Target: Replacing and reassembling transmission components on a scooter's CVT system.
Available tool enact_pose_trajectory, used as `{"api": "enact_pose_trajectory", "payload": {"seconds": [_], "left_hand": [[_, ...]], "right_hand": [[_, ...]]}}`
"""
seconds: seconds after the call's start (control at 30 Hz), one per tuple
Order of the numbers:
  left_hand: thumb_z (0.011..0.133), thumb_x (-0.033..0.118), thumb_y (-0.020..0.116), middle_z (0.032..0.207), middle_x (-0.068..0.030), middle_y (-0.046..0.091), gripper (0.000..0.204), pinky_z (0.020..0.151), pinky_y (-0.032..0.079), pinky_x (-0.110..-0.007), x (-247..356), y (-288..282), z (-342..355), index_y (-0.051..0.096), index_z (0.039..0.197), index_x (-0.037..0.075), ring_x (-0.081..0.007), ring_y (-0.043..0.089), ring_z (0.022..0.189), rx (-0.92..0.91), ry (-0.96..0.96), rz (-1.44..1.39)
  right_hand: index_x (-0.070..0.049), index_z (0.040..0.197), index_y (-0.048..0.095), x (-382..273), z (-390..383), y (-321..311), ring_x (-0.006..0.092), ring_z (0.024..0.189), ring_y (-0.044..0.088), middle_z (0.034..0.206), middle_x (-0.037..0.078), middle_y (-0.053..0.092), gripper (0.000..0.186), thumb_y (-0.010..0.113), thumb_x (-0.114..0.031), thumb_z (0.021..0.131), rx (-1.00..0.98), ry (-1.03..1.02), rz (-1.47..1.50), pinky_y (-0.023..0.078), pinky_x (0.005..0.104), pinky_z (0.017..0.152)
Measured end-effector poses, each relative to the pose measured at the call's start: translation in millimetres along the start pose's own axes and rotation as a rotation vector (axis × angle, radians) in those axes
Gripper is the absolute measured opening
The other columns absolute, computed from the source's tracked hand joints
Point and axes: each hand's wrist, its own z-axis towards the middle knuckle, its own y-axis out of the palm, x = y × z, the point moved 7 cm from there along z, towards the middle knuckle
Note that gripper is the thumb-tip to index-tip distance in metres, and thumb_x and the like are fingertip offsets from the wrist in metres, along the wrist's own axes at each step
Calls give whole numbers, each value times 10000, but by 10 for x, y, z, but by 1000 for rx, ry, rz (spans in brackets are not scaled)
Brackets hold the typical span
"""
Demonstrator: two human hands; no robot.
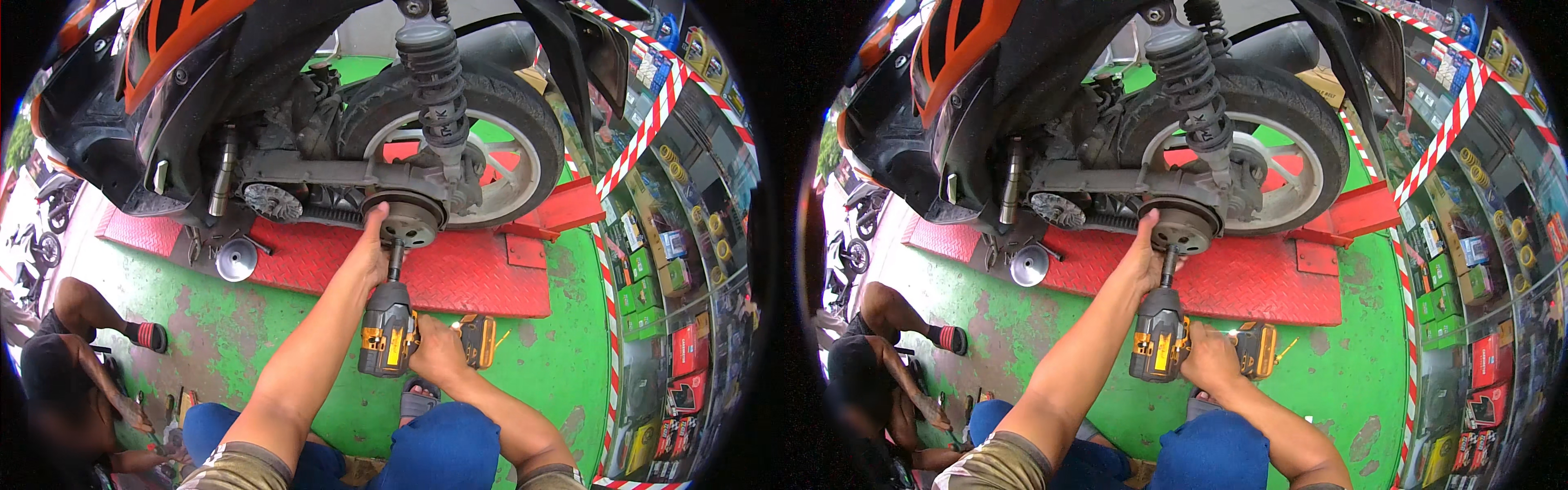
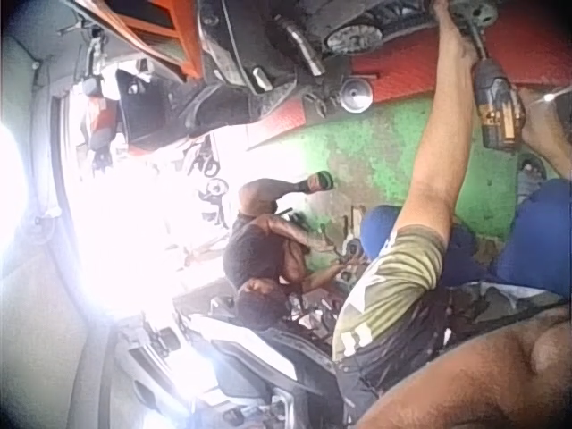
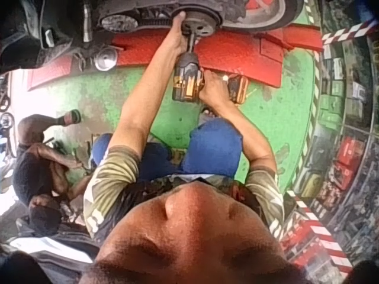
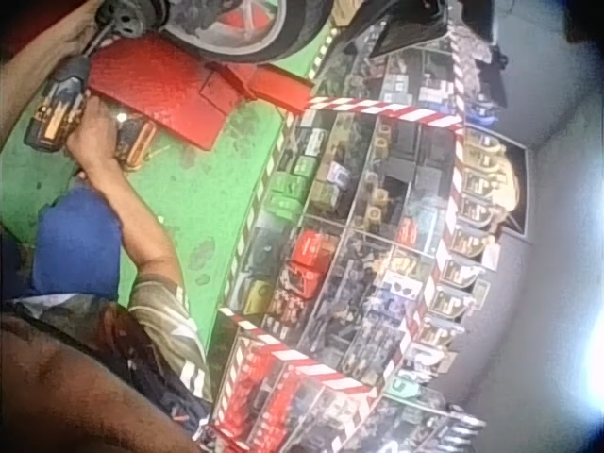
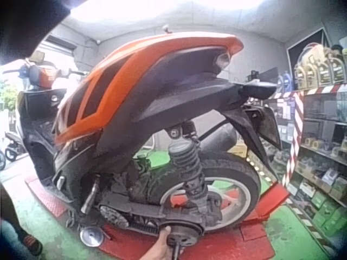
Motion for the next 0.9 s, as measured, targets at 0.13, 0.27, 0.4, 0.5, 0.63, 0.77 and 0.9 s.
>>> {"api": "enact_pose_trajectory", "payload": {"seconds": [0.13,0.27,0.4,0.5,0.63,0.77,0.9], "left_hand": [[783,826,623,1280,-154,626,996,917,514,-469,8,45,-18,508,1410,61,-297,619,1076,-83,16,-34],[791,816,624,1326,-153,605,1000,935,513,-487,32,82,-67,478,1434,65,-306,610,1116,-38,15,-19],[797,812,622,1352,-155,597,999,934,517,-481,39,104,-97,471,1441,64,-307,608,1139,-27,43,-47],[791,815,626,1315,-158,620,1001,911,528,-469,44,91,-64,484,1432,61,-308,630,1087,-33,56,-39],[773,827,629,1241,-154,653,1010,861,545,-444,70,16,-7,508,1414,56,-303,653,989,24,91,-7],[765,852,605,1258,-160,644,1038,866,552,-451,15,77,-42,506,1416,50,-308,656,977,7,29,28],[775,852,591,1275,-173,644,1024,901,568,-469,18,96,-80,506,1422,63,-330,668,1015,-86,29,-65]], "right_hand": [[68,1149,533,-122,1,-148,501,894,644,960,316,652,425,637,-19,746,89,-51,65,519,560,807],[74,1175,529,-103,20,-165,499,893,647,961,321,653,461,649,-21,741,71,-38,93,522,554,798],[38,1048,543,38,0,-57,486,906,634,939,287,640,350,693,-33,739,15,-4,16,503,566,808],[37,990,524,72,-9,3,491,879,622,901,282,624,294,660,-6,733,64,-54,40,498,569,799],[37,1010,526,-34,-5,-71,495,911,624,923,290,630,296,631,14,733,5,-23,46,503,557,811],[33,1040,533,-50,-1,-144,494,954,626,961,299,638,318,629,16,737,27,14,67,503,552,830],[33,1059,540,-18,-7,-157,496,954,624,970,303,636,341,643,9,736,98,-35,90,499,560,836]]}}
